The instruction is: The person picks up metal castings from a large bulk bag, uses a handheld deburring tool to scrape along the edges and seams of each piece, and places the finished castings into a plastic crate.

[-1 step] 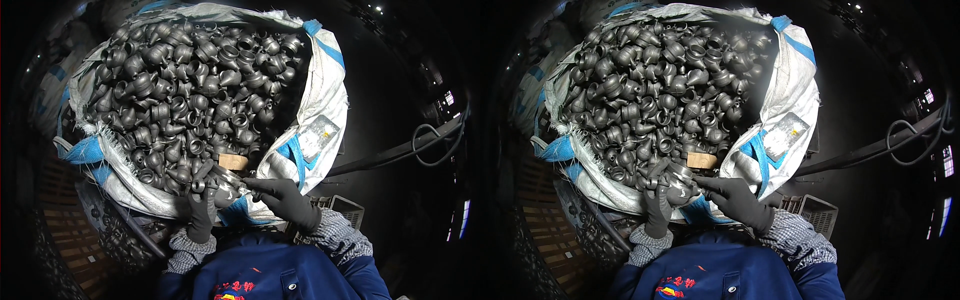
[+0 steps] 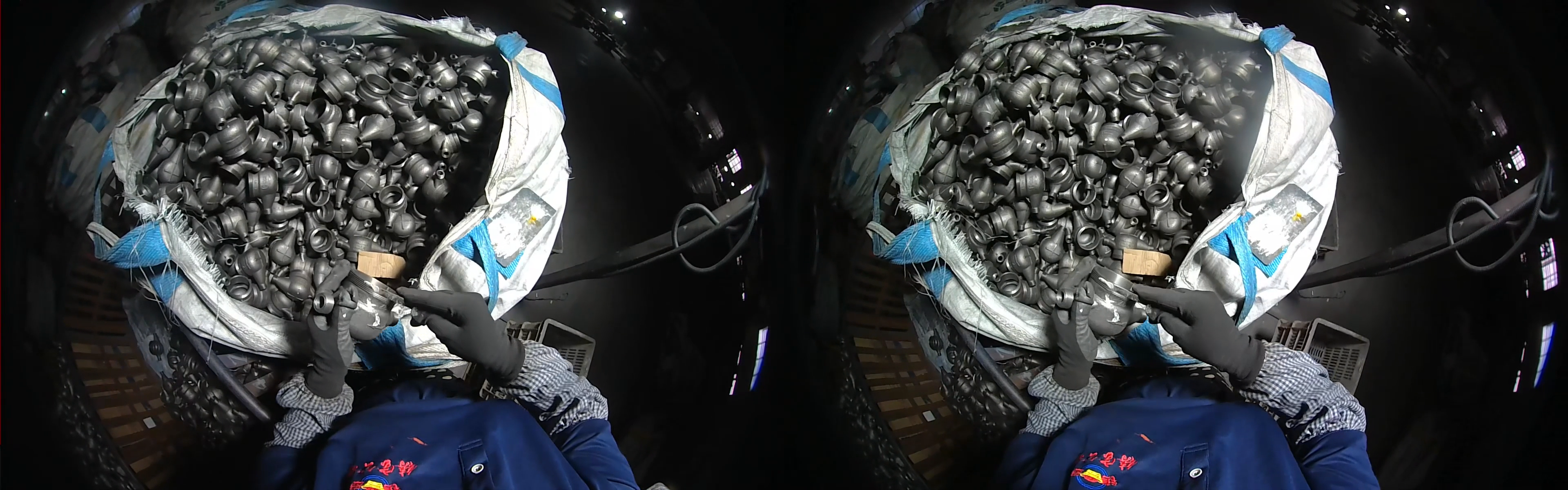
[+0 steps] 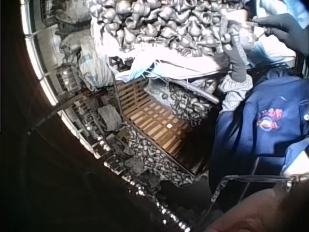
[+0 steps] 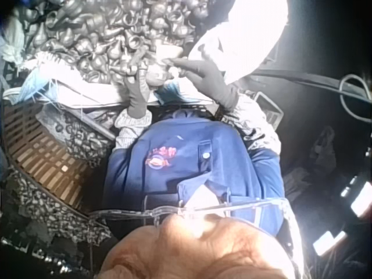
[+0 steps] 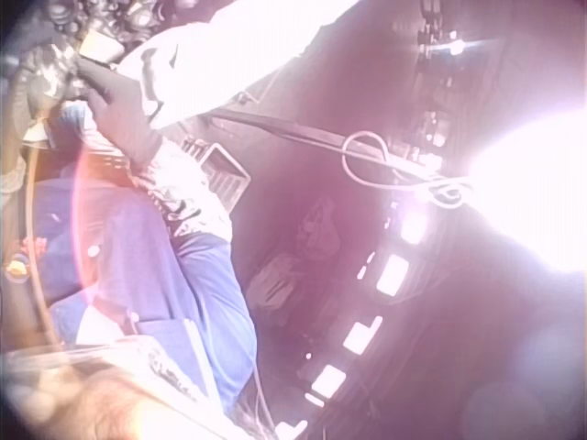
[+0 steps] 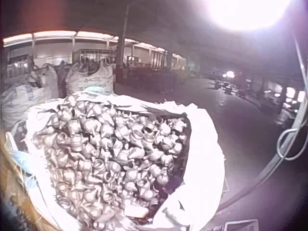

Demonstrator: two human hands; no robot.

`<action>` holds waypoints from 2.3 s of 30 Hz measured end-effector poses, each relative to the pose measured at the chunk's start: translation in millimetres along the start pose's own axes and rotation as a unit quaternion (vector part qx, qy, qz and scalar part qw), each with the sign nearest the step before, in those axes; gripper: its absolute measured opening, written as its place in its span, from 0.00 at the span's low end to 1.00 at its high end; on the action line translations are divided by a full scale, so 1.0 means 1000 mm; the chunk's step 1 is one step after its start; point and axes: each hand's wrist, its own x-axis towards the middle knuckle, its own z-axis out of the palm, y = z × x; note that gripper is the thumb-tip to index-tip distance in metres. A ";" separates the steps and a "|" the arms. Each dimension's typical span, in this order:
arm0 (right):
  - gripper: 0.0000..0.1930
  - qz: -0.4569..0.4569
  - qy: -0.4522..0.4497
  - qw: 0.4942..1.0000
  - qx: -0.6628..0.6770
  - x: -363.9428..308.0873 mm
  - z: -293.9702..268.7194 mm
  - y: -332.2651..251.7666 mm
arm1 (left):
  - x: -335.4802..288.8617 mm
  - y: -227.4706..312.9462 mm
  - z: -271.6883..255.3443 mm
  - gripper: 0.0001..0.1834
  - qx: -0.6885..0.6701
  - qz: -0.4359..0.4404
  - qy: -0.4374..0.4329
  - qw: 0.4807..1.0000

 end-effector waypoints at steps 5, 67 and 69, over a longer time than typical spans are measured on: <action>0.21 -0.007 0.052 0.997 0.054 0.008 0.010 0.003 | -0.002 0.000 0.006 0.27 -0.134 -0.058 0.018 0.989; 0.27 -0.070 -0.006 0.964 -0.258 -0.020 -0.006 0.000 | -0.012 0.016 0.008 0.50 -0.120 -0.105 -0.099 0.982; 0.28 -0.069 0.002 0.975 -0.212 -0.020 -0.008 0.003 | -0.012 0.031 0.013 0.50 -0.176 -0.135 -0.114 0.968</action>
